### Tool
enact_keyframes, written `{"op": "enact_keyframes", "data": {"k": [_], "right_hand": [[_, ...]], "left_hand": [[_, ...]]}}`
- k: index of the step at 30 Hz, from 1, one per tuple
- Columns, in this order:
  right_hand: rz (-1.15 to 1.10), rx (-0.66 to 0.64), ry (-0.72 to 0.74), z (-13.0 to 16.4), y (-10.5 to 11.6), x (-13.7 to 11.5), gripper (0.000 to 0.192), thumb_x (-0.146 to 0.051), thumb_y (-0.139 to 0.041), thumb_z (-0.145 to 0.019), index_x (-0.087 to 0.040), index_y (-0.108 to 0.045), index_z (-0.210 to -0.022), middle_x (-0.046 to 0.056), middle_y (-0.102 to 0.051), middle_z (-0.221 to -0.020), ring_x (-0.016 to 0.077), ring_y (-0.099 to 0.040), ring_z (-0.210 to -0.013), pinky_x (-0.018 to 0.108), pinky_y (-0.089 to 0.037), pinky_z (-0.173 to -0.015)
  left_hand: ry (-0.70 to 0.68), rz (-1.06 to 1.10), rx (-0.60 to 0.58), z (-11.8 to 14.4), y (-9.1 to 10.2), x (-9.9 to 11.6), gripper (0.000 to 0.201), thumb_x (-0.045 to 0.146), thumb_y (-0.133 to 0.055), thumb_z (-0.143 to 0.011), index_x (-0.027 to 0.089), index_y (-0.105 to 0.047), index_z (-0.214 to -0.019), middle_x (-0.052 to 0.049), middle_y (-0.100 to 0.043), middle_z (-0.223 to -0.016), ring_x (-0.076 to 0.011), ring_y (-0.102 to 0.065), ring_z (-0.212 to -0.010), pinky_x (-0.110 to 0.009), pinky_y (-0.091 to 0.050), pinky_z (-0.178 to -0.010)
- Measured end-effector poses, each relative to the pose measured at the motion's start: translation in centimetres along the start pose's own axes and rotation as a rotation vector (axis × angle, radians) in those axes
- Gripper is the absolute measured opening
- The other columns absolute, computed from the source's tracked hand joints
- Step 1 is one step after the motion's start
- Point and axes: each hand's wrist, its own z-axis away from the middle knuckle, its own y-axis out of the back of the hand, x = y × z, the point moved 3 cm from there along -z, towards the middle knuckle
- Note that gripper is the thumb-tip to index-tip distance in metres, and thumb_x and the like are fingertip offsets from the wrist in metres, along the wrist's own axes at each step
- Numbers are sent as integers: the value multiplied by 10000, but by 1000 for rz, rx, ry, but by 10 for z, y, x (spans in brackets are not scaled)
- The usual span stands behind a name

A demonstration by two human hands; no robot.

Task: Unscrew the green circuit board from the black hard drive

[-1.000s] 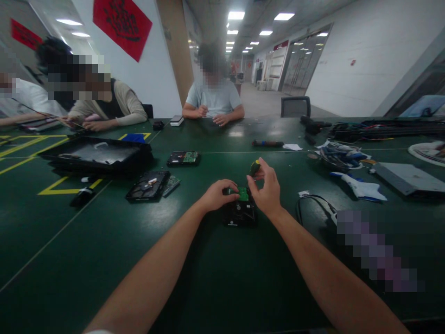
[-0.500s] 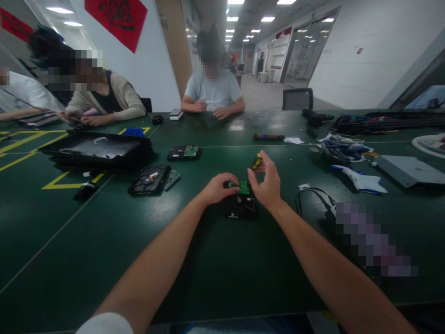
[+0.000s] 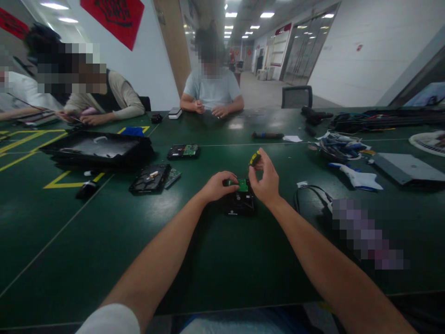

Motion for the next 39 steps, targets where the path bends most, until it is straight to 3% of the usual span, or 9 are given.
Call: {"op": "enact_keyframes", "data": {"k": [9, 15, 19, 23, 26, 29, 39], "right_hand": [[-12, -103, -5, -15, 7, -6, 619, -306, -601, -964, -321, -383, -1543, 104, -620, -1275, 232, -679, -931, 471, -653, -861], [35, -112, -12, -28, 13, -3, 558, -220, -587, -935, -241, -447, -1475, 138, -611, -1372, 278, -681, -1074, 506, -610, -967], [34, -134, -25, -32, 15, -6, 524, -231, -621, -923, -258, -488, -1429, 111, -647, -1281, 247, -701, -947, 491, -617, -938], [16, -50, -81, -22, 11, -12, 544, -254, -626, -925, -269, -482, -1449, 122, -621, -1266, 227, -690, -873, 482, -637, -878], [-24, -1, -102, -12, 5, -10, 624, -239, -581, -938, -249, -381, -1529, 158, -573, -1400, 254, -696, -1010, 470, -638, -895], [-89, -15, -112, -6, 0, -2, 630, -258, -522, -979, -250, -300, -1569, 141, -634, -1344, 245, -718, -1011, 465, -633, -923], [-44, 19, -70, -4, 2, 2, 651, -393, -633, -960, -284, -375, -1548, 118, -657, -1313, 235, -710, -936, 454, -654, -859]], "left_hand": [[-21, 13, -3, 0, 1, 3, 182, 318, -799, -841, 228, -760, -995, -72, -733, -1168, -235, -669, -1140, -448, -471, -1091], [-4, 11, 5, 1, 1, 0, 195, 328, -803, -833, 234, -760, -998, -67, -729, -1176, -239, -669, -1134, -457, -474, -1087], [13, 14, -1, 1, 1, -1, 201, 328, -804, -830, 233, -758, -1001, -68, -728, -1176, -238, -667, -1134, -459, -476, -1084], [14, 6, -4, 1, 1, -1, 200, 332, -806, -828, 232, -762, -996, -72, -721, -1188, -241, -662, -1141, -460, -473, -1085], [5, 13, -5, 0, 0, -1, 202, 322, -807, -826, 229, -762, -999, -73, -724, -1177, -238, -665, -1127, -455, -478, -1079], [5, 10, -7, 0, 0, 0, 193, 310, -802, -827, 231, -763, -999, -69, -730, -1161, -237, -669, -1121, -457, -477, -1081], [-8, 17, -1, 1, 2, 4, 168, 305, -799, -835, 229, -762, -981, -66, -731, -1159, -230, -674, -1125, -445, -477, -1085]]}}
